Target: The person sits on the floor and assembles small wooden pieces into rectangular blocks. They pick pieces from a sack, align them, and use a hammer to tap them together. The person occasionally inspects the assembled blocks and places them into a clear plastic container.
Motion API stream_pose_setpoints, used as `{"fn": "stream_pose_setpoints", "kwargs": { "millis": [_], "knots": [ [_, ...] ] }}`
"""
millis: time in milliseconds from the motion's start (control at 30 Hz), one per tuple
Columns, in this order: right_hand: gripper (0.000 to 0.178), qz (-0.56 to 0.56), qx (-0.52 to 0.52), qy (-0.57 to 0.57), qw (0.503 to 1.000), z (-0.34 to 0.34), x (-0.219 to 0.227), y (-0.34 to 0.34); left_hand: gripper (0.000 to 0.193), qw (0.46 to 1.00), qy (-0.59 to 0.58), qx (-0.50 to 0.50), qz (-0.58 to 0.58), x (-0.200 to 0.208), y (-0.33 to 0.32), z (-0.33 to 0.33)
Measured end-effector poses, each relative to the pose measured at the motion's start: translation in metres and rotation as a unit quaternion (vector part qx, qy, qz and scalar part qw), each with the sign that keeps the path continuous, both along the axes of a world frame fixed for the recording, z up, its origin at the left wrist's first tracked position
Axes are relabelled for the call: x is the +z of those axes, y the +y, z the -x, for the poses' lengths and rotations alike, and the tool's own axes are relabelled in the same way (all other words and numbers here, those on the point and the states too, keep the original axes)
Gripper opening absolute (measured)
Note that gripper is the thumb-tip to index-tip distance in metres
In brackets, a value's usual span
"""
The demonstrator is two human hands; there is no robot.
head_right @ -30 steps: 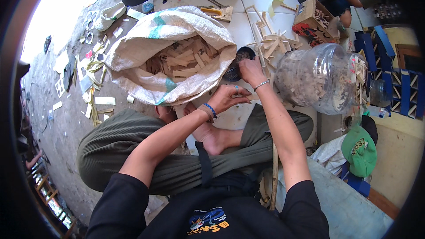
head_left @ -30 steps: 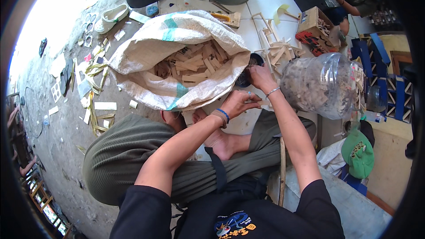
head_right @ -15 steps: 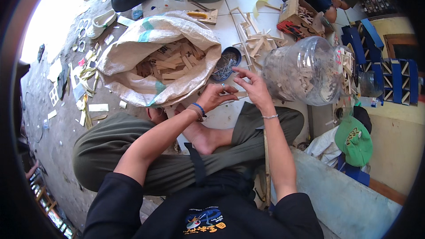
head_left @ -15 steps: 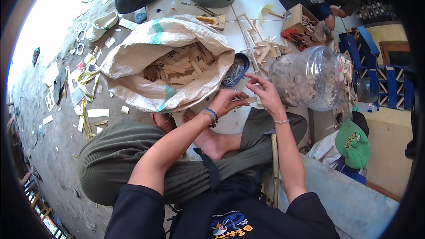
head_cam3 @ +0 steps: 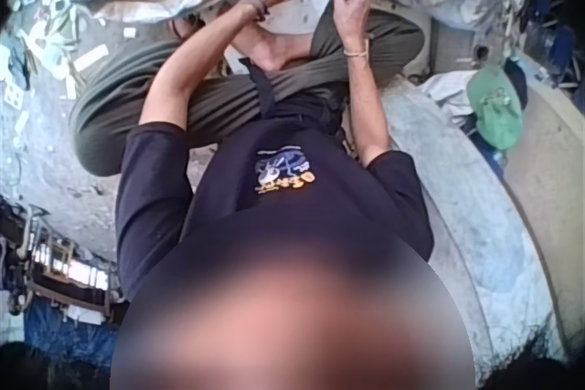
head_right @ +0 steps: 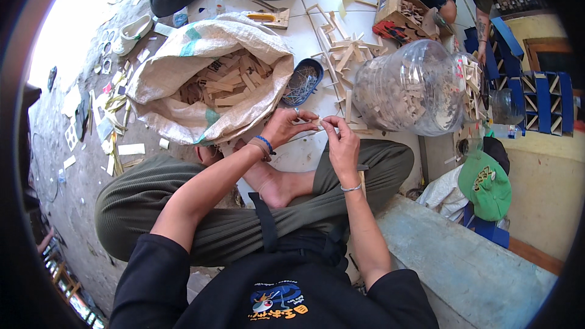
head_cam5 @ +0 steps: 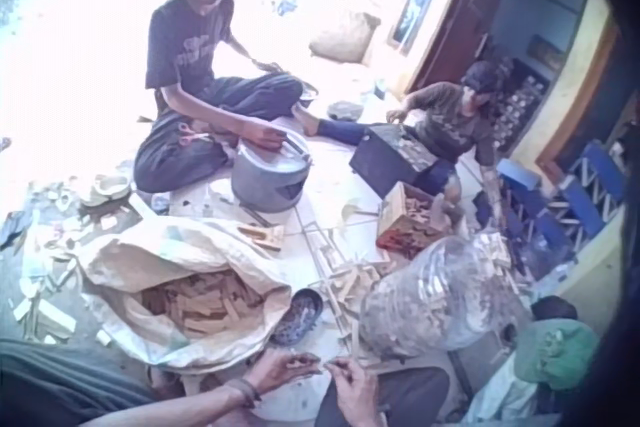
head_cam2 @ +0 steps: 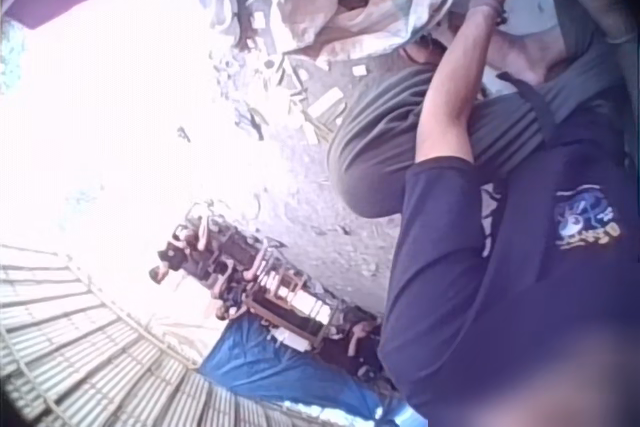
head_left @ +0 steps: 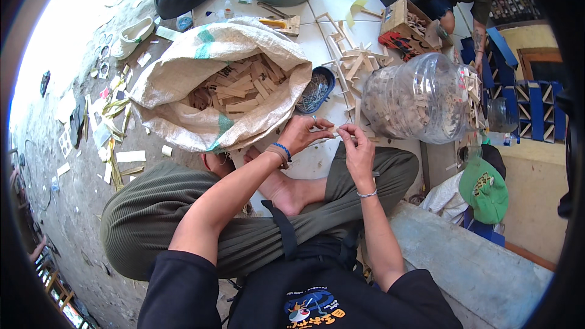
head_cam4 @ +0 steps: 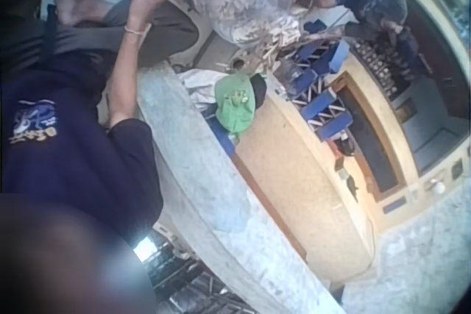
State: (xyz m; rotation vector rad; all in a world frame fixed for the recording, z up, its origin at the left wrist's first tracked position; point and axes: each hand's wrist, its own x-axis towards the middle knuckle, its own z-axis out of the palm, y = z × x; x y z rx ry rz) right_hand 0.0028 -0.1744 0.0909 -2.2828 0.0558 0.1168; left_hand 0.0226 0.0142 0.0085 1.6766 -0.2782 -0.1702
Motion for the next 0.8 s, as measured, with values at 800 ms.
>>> {"fn": "stream_pose_setpoints", "kwargs": {
  "millis": [800],
  "knots": [
    [0.015, 0.156, 0.101, -0.158, 0.970, -0.006, -0.023, 0.007, 0.029, 1.000, 0.016, -0.007, 0.012, -0.003, -0.001, -0.001]
  ]
}}
